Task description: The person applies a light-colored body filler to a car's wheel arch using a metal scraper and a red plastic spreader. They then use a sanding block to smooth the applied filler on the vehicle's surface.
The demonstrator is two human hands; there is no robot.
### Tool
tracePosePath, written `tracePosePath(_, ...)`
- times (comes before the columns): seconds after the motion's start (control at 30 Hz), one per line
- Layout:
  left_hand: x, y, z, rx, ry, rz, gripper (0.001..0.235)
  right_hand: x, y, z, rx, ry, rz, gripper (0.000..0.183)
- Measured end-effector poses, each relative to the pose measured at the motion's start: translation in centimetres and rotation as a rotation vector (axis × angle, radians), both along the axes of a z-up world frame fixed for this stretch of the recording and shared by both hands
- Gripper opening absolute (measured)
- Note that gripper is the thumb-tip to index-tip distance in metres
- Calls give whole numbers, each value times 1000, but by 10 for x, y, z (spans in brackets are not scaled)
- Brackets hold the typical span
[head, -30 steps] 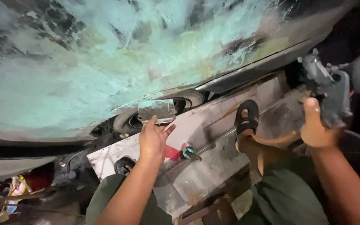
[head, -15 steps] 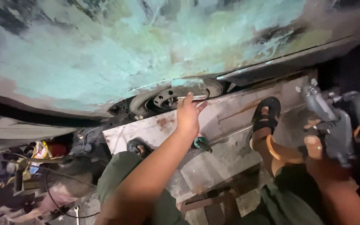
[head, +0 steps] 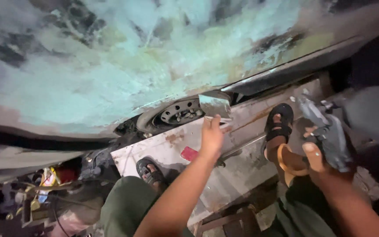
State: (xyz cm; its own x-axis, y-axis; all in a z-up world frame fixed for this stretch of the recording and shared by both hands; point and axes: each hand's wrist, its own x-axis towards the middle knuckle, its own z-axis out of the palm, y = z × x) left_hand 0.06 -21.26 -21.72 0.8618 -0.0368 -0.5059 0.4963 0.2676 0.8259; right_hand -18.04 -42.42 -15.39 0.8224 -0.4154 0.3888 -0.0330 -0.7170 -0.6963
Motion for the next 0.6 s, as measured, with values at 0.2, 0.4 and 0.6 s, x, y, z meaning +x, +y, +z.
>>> tracePosePath(0.2,16,-33,-13,-252,217,148,63,-6,4,-6,47,108,-22,44)
tracePosePath(0.4,48,-65,-38,-438,199,175,68,-6,9,-4,51,-32,10,34)
tracePosePath(0.6,82,-77,-3,-689,218,228,66,-7,10,5,-5,16,14,37)
